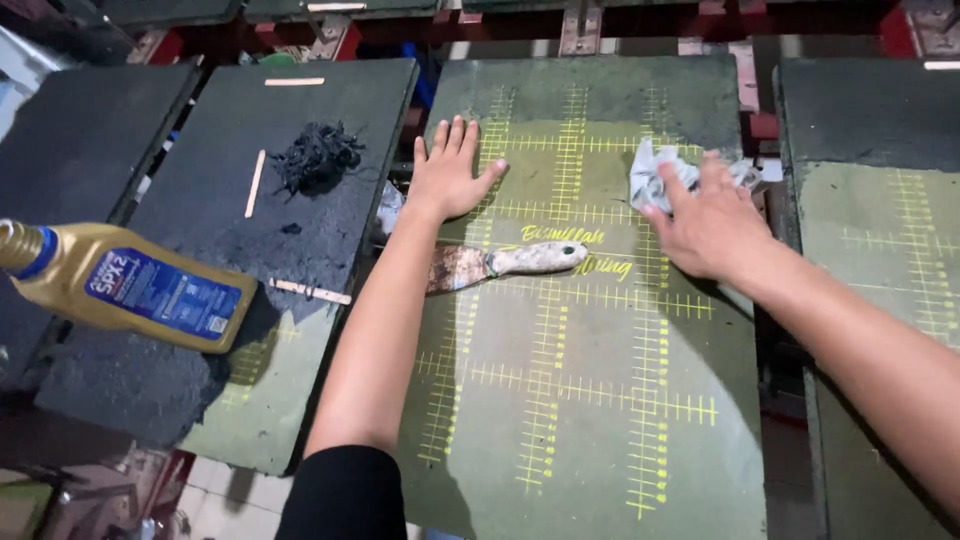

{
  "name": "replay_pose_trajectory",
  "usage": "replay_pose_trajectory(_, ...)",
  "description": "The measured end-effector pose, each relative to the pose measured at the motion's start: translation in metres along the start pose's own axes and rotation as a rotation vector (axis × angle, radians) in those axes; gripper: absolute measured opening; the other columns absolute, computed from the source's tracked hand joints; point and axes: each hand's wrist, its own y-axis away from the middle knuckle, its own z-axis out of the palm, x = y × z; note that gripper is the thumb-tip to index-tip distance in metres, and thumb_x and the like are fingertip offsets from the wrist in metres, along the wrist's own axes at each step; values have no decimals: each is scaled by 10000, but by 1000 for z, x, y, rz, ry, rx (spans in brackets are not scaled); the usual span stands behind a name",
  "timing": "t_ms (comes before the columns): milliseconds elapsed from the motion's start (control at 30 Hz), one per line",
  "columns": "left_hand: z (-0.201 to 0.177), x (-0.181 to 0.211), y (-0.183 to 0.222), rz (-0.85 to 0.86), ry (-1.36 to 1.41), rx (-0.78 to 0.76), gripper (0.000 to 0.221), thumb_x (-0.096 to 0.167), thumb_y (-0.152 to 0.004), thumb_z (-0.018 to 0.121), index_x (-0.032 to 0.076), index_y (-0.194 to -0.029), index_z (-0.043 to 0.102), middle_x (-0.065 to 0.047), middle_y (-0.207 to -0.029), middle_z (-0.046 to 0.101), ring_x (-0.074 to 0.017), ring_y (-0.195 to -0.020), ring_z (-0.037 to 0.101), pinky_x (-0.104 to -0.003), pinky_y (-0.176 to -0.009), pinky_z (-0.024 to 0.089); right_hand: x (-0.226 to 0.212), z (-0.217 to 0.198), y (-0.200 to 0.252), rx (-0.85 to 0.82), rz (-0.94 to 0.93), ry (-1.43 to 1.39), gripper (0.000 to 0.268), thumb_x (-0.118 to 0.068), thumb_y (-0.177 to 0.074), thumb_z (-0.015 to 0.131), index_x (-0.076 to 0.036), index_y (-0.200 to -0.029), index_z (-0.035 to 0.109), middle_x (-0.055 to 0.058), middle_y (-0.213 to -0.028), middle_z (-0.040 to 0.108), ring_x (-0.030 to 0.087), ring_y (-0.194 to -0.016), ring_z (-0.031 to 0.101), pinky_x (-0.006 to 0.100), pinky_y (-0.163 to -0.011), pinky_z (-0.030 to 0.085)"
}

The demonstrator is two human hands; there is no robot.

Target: Cleaning ink and adhesive residue from screen printing platens using a solvent, a cloth, and a metal scraper.

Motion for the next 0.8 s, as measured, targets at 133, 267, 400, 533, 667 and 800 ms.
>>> replay_pose_trajectory(133,-11,5,10,25,-35,-10,895,680,-963,65,108,-1648,0,-114,-1733,-59,-300,-1593,-66,-563,-1260,-51,28,-3,-67,19,-234,61,651,-501,-1038,166,-315,-1653,59,41,-1748,-37,277,-1608,9,514,-1277,59)
replay_pose_trajectory(267,-5,4,8,59,-12,-8,893,693,-972,149,131,-1657,36,-73,-1739,-10,-269,-1597,-50,-566,-1253,-66,12,-25,-116,165,-220,-99,619,-415,-1067,146,-206,-1649,125,93,-1736,13,300,-1594,0,588,-1276,31)
replay_pose_trajectory(400,-1,6,10,77,41,28,839,660,-990,188,142,-1650,152,-37,-1733,73,-237,-1595,6,-573,-1253,-43,-1,-26,-195,260,-164,-169,622,-383,-1067,222,-149,-1643,216,112,-1728,119,324,-1588,71,623,-1250,15)
replay_pose_trajectory(533,18,-6,-10,54,95,111,694,519,-1044,230,131,-1620,246,-37,-1710,197,-216,-1583,122,-608,-1254,-5,-45,-17,-268,347,-303,-90,698,-423,-1021,232,-70,-1622,273,155,-1705,205,372,-1564,154,704,-1199,94)
replay_pose_trajectory(667,61,-40,-42,121,492,547,592,222,-1016,392,-17,-1555,344,-223,-1593,432,-326,-1513,373,-456,-1246,238,-137,-8,-290,354,-467,-3,670,-447,-1006,246,-105,-1564,393,133,-1645,335,315,-1499,281,697,-1105,238)
replay_pose_trajectory(800,35,-33,-16,58,839,668,702,381,-1052,293,23,-1628,109,-226,-1693,239,-348,-1563,297,-432,-1286,200,-227,18,-348,571,-1195,205,482,-511,-1022,262,-171,-891,578,64,-963,598,298,-955,559,534,-654,483)
